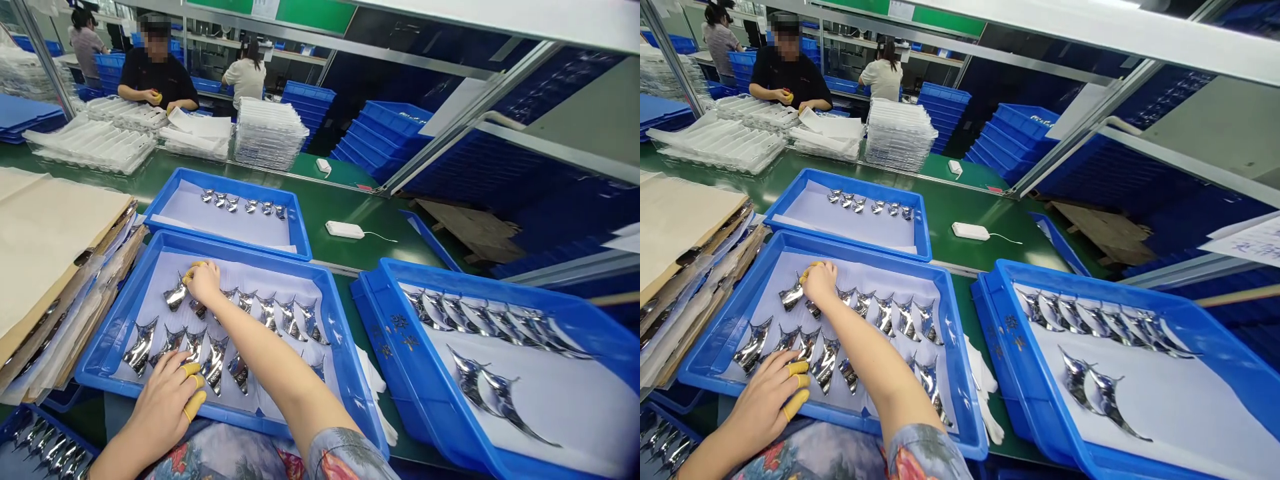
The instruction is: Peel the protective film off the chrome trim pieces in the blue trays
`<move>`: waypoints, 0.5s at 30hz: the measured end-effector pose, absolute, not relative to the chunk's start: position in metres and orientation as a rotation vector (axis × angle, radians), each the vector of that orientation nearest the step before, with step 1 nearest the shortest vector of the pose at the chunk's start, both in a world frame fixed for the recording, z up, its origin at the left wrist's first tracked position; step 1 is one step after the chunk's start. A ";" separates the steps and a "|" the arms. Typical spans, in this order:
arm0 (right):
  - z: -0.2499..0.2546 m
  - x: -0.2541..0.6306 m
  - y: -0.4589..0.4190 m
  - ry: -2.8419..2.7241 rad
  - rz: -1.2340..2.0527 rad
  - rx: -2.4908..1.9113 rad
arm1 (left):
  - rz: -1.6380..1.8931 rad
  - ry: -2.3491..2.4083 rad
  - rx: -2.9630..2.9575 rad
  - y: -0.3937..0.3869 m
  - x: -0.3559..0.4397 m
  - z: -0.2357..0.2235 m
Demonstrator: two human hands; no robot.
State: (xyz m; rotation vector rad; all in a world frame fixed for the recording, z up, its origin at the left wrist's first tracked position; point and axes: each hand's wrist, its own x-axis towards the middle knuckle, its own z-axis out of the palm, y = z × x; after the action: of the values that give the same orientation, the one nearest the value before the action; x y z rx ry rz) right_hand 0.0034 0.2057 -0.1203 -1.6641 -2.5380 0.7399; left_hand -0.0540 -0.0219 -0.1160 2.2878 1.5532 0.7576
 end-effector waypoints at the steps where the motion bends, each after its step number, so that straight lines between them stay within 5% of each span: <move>1: -0.120 0.002 0.206 -2.540 0.739 -1.650 | 0.757 1.563 2.289 -0.022 -0.054 -0.116; 8: -0.105 0.018 0.206 -2.519 0.805 -1.590 | 0.746 1.592 2.284 -0.024 -0.054 -0.116; 15: -0.021 0.127 0.243 -2.240 0.605 -1.657 | 0.708 1.591 2.292 -0.025 -0.054 -0.116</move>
State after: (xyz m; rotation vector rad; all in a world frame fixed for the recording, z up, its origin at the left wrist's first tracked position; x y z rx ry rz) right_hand 0.1273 0.2426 -0.0206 -1.6569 -2.2395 0.6050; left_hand -0.0537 -0.0253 -0.1160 2.2923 1.5908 0.7078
